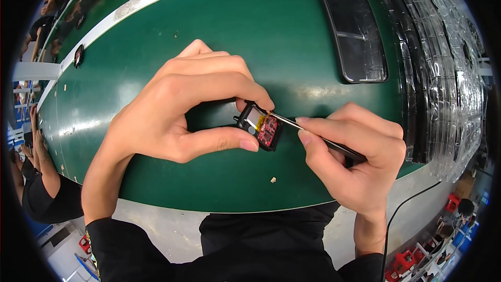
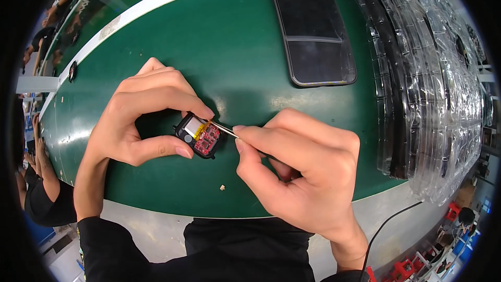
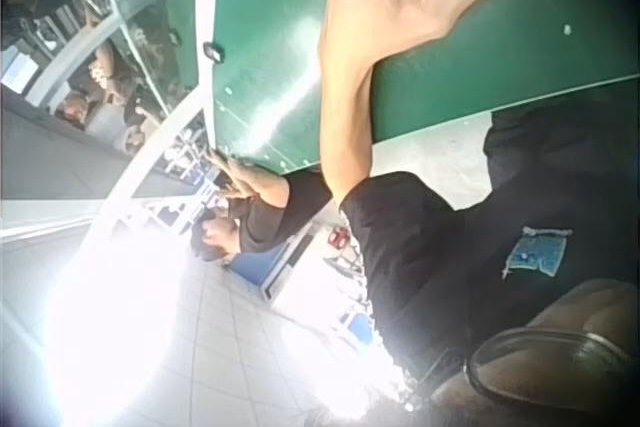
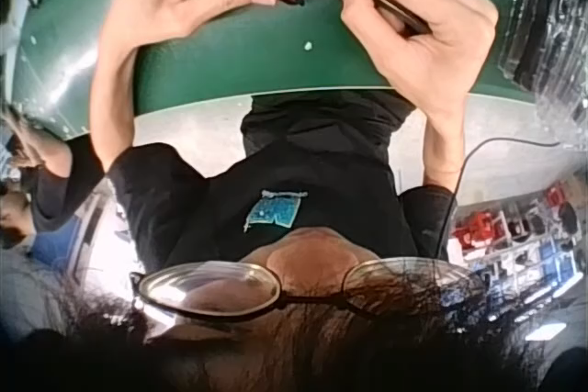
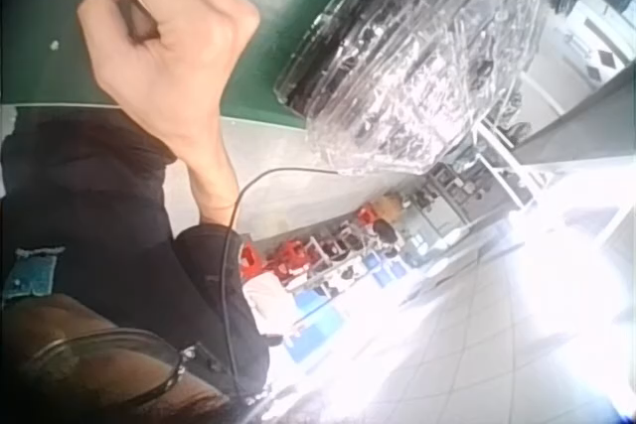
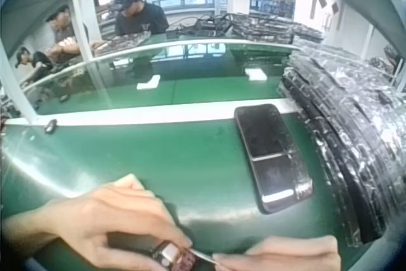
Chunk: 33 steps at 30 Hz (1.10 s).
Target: The recorder uses tweezers to assemble small electronic modules, possibly smartwatches, on an assembly line.
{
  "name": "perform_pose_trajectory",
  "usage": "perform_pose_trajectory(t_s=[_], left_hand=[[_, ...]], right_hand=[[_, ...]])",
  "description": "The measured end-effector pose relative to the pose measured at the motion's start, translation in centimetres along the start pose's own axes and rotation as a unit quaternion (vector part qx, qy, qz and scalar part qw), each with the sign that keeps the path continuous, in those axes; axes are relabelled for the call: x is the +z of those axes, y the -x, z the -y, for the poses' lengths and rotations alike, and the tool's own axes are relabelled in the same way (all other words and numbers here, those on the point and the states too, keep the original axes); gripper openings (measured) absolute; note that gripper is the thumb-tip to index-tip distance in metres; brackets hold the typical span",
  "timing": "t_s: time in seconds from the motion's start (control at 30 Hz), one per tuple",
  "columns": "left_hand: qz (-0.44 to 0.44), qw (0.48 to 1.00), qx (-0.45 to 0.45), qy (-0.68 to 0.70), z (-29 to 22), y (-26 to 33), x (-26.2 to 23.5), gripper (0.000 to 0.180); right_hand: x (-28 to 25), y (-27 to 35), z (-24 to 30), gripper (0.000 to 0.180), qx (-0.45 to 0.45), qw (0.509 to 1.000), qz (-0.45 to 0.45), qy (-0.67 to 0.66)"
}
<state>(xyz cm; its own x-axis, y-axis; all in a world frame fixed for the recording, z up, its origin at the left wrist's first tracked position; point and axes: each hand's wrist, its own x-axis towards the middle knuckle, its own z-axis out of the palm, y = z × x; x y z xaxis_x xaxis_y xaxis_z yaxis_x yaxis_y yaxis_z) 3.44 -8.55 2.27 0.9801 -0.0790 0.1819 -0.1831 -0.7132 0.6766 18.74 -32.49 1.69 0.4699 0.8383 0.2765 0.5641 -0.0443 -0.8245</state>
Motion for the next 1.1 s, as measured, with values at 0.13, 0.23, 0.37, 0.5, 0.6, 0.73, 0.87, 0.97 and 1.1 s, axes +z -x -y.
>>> perform_pose_trajectory(t_s=[0.13,0.23,0.37,0.5,0.6,0.73,0.87,0.97,1.1], left_hand=[[0.000,1.000,-0.011,0.013,0.04,0.04,0.05,0.052],[0.003,1.000,-0.002,-0.002,-0.13,-0.08,-0.07,0.051],[0.007,1.000,0.006,-0.022,-0.26,-0.04,-0.12,0.050],[0.008,1.000,0.009,-0.022,-0.24,-0.12,-0.15,0.048],[0.008,1.000,0.009,-0.021,-0.16,-0.24,-0.17,0.047],[0.011,1.000,0.007,-0.019,-0.32,-0.26,-0.30,0.047],[0.008,1.000,0.008,-0.017,-0.26,-0.27,-0.21,0.046],[0.001,1.000,0.006,-0.004,-0.07,-0.22,-0.06,0.046],[-0.011,1.000,0.009,0.010,-0.12,-0.16,0.13,0.046]], right_hand=[[0.17,0.01,-0.41,0.022,-0.022,1.000,-0.006,-0.008],[0.08,0.13,-0.20,0.022,-0.010,1.000,0.002,-0.008],[0.09,0.01,0.09,0.022,0.001,1.000,0.010,0.000],[-0.01,-0.02,0.03,0.023,-0.005,1.000,0.006,0.006],[-0.08,0.12,-0.09,0.024,-0.018,1.000,0.002,0.012],[0.09,0.20,-0.34,0.024,-0.045,0.999,0.000,0.029],[0.29,0.33,-0.20,0.027,-0.049,0.998,-0.003,0.036],[0.47,0.42,-0.23,0.027,-0.053,0.998,-0.018,0.035],[0.44,0.57,-0.13,0.027,-0.060,0.997,-0.025,0.044]])
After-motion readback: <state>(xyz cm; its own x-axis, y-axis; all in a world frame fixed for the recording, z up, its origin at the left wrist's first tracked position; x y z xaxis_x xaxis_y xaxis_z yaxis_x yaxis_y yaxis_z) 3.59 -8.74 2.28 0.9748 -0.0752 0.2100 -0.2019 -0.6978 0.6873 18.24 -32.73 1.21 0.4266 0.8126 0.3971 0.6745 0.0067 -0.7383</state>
